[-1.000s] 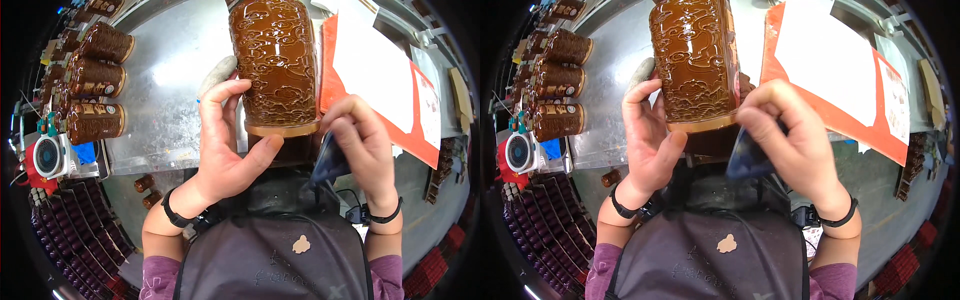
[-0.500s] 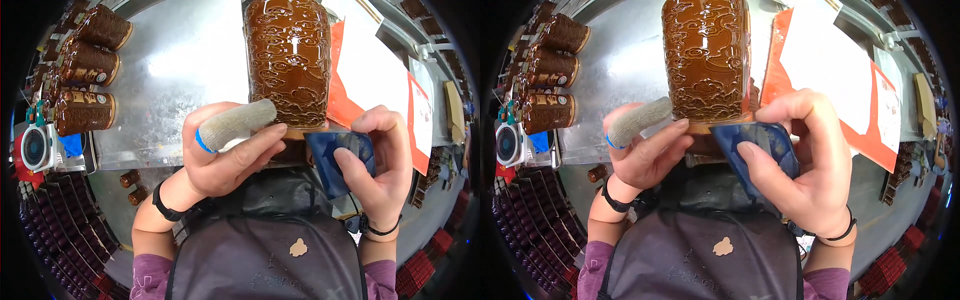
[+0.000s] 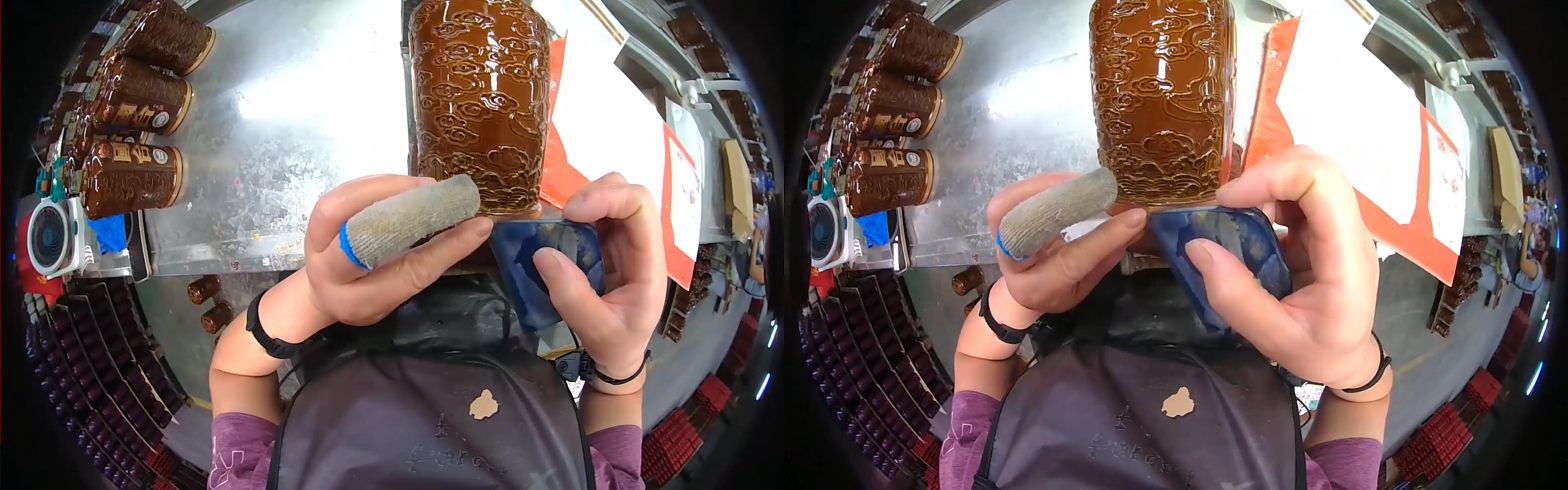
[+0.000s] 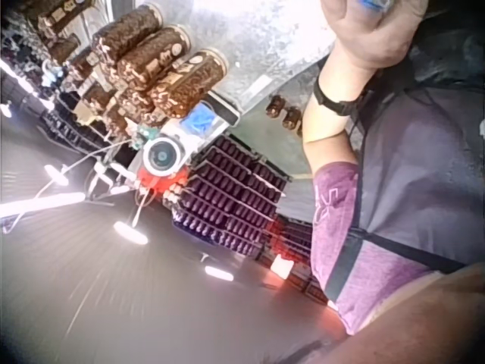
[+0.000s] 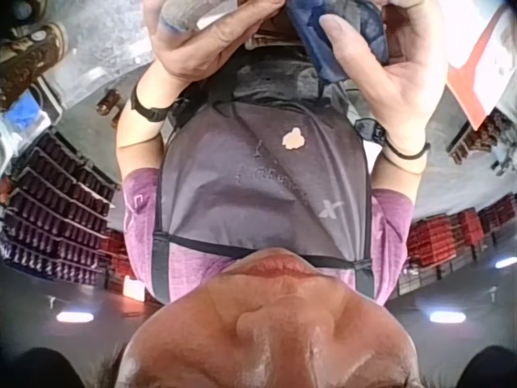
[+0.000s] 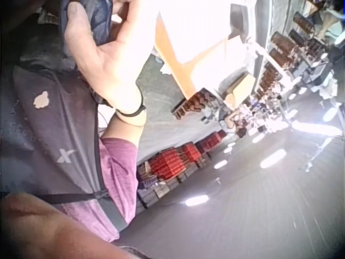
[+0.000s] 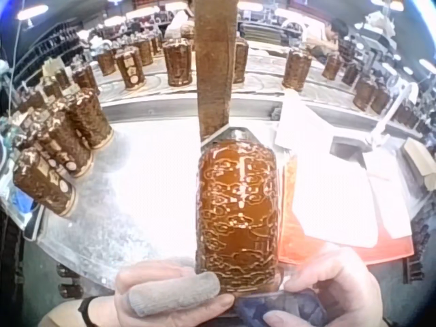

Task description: Manually applying decorative labels and stickers to ceramic liquor bottles in a manufacturing facility.

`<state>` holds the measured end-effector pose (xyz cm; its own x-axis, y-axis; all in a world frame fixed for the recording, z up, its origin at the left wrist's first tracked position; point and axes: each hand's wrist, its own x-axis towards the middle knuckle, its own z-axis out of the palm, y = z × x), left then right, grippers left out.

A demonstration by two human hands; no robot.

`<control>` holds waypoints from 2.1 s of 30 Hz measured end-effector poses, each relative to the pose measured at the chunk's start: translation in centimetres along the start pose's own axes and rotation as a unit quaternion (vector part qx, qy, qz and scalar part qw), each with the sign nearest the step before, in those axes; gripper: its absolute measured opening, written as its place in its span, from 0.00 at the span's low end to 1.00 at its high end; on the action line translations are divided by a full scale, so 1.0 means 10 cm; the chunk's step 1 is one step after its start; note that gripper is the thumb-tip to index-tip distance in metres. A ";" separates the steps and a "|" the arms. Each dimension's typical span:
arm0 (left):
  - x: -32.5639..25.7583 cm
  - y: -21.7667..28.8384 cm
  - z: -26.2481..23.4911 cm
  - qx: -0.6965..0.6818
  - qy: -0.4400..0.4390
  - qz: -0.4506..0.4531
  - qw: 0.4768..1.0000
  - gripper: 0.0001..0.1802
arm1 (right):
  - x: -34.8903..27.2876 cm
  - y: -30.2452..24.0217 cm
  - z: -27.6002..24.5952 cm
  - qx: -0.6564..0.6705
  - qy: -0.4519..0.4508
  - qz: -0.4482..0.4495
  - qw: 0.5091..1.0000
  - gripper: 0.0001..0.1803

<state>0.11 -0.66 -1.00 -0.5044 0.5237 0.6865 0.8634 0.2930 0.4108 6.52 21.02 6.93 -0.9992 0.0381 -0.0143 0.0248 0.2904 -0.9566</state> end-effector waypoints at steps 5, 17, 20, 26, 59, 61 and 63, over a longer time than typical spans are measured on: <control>-0.01 -0.01 0.00 0.004 0.006 0.006 1.000 0.22 | -0.01 0.01 -0.01 0.022 0.008 -0.004 1.000 0.20; 0.00 0.01 0.01 -0.005 -0.020 -0.006 1.000 0.22 | -0.05 0.16 -0.13 0.071 0.032 -0.027 0.997 0.20; 0.05 0.01 -0.02 0.031 -0.028 0.045 0.998 0.22 | -0.08 0.16 -0.14 0.111 0.071 0.017 0.991 0.19; 0.12 0.03 -0.12 0.003 -0.060 0.042 0.997 0.21 | -0.10 0.17 -0.15 0.160 0.088 0.052 0.982 0.17; 0.47 0.01 -0.30 0.024 -0.208 0.192 0.959 0.18 | -0.01 0.78 -0.11 0.119 0.013 0.080 0.990 0.11; 0.53 0.03 -0.33 0.025 -0.221 0.181 0.958 0.18 | 0.01 0.71 -0.09 -0.031 -0.038 -0.014 0.999 0.15; 0.63 0.01 -0.29 0.033 -0.234 0.211 0.948 0.19 | 0.01 0.70 -0.04 -0.067 -0.019 -0.021 0.997 0.17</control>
<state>-2.99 0.37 5.11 -0.0654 0.8989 0.4332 0.9938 0.0194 0.1097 6.59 23.49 0.31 -0.9999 -0.0121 0.0109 -0.0149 0.4168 -0.9089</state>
